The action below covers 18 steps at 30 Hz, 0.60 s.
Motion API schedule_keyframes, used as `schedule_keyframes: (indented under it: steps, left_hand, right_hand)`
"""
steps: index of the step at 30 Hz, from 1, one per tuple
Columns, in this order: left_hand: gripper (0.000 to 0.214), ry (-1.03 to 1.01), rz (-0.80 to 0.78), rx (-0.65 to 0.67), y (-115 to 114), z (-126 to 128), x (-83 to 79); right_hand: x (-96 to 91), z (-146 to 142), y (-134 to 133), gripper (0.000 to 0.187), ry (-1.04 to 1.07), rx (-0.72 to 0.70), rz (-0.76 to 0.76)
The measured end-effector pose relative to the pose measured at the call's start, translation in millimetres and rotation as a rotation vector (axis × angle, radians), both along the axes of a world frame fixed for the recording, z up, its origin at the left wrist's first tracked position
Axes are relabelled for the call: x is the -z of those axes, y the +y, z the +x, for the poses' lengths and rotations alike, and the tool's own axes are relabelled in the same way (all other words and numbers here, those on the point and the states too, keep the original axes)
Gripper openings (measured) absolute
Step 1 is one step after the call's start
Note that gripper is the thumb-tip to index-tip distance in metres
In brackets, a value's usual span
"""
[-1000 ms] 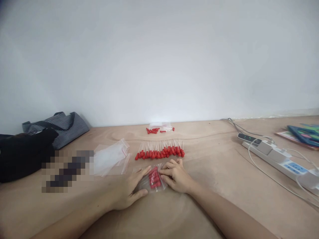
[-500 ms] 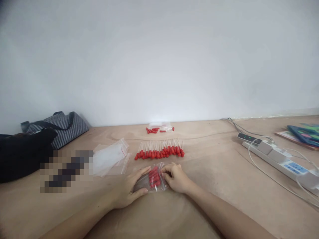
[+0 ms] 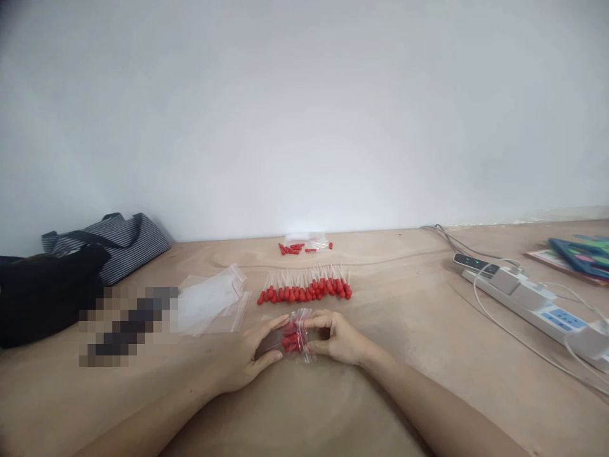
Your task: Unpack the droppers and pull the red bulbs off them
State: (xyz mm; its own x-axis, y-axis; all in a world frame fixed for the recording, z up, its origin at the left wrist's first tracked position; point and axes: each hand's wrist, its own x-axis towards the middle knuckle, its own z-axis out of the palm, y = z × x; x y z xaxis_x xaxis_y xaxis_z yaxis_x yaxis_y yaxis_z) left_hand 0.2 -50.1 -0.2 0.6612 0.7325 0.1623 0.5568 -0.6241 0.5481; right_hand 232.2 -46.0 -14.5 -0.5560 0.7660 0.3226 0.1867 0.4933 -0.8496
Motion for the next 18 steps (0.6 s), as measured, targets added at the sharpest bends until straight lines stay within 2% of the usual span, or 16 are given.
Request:
schedule_keyframes:
  steps: [3,11,18]
  left_hand:
    - [0.051,-0.014,0.014,-0.009,0.0,0.8,0.5]
    - [0.048,-0.032,-0.009,-0.007,-0.4,3.2,-0.9]
    - [0.046,-0.016,-0.007,0.005,0.4,2.7,-2.4]
  right_hand:
    - [-1.6,-0.4,-0.6,0.031,-0.067,-0.022,0.035]
    - [-1.5,-3.9,-1.3,0.033,-0.279,0.152,0.158]
    - [-5.4,-8.3,-6.6,0.017,-0.382,0.238,0.241]
